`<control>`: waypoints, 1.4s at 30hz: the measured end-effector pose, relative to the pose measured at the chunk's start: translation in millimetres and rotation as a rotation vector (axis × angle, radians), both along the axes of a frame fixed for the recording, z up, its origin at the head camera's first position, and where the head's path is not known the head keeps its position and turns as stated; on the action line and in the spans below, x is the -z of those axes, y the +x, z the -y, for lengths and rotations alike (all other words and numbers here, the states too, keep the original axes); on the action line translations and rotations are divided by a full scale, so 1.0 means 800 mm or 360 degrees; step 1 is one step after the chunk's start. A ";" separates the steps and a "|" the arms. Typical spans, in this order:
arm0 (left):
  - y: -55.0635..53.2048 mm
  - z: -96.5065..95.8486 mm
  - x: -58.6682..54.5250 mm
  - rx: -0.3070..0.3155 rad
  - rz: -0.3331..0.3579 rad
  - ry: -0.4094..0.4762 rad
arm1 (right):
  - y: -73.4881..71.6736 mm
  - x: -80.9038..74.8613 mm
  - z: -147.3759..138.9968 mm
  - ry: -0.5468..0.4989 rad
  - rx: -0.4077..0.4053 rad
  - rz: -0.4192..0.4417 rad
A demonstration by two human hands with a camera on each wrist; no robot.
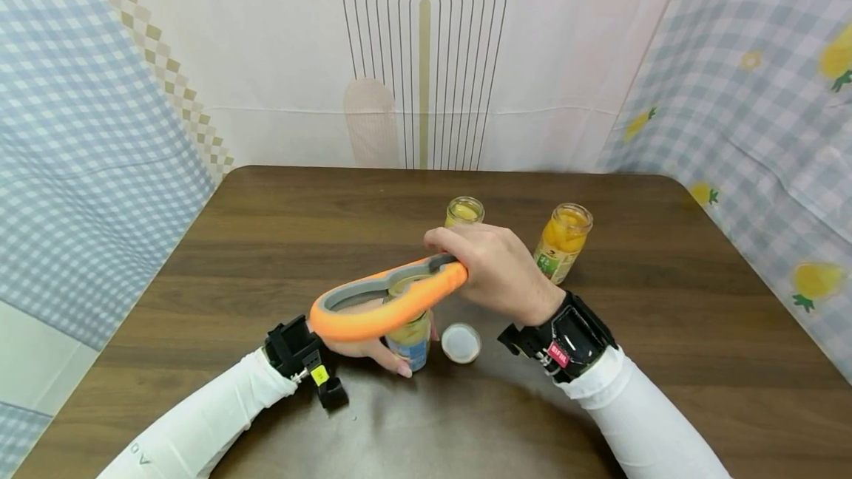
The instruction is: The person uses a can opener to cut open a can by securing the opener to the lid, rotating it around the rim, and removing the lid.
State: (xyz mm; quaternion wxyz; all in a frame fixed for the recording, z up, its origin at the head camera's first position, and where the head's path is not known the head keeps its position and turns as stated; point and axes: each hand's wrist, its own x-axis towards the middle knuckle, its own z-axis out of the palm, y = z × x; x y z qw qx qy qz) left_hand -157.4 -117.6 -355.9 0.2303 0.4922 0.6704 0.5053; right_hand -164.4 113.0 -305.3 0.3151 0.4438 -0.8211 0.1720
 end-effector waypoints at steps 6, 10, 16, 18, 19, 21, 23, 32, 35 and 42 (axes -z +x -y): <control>-0.016 0.006 0.041 -0.0009 0.0002 -0.0089 | 0.000 0.000 0.000 0.0014 0.0044 0.0012; -0.024 0.009 0.060 0.0057 0.0048 -0.0167 | 0.002 -0.001 -0.002 0.0048 0.0098 0.0060; -0.025 0.011 0.060 0.0080 0.0135 -0.0205 | 0.004 -0.003 -0.006 0.0064 0.0173 0.0161; -0.025 0.011 0.060 0.0082 0.0140 -0.0207 | 0.005 -0.003 -0.007 0.0053 0.0184 0.0179; -0.025 0.011 0.060 0.0083 0.0138 -0.0204 | 0.004 -0.003 -0.007 0.0047 0.0187 0.0183; -0.025 0.011 0.060 0.0082 0.0147 -0.0205 | 0.004 -0.003 -0.008 0.0041 0.0194 0.0192; -0.025 0.011 0.060 0.0080 0.0153 -0.0208 | 0.003 -0.003 -0.008 0.0037 0.0193 0.0204; -0.025 0.011 0.060 0.0083 0.0174 -0.0214 | 0.005 -0.004 -0.012 0.0038 0.0240 0.0290; -0.025 0.011 0.059 0.0083 0.0186 -0.0219 | 0.007 -0.006 -0.013 0.0033 0.0246 0.0331; -0.024 0.011 0.059 0.0062 0.0196 -0.0228 | 0.011 -0.010 -0.012 0.0023 0.0276 0.0412</control>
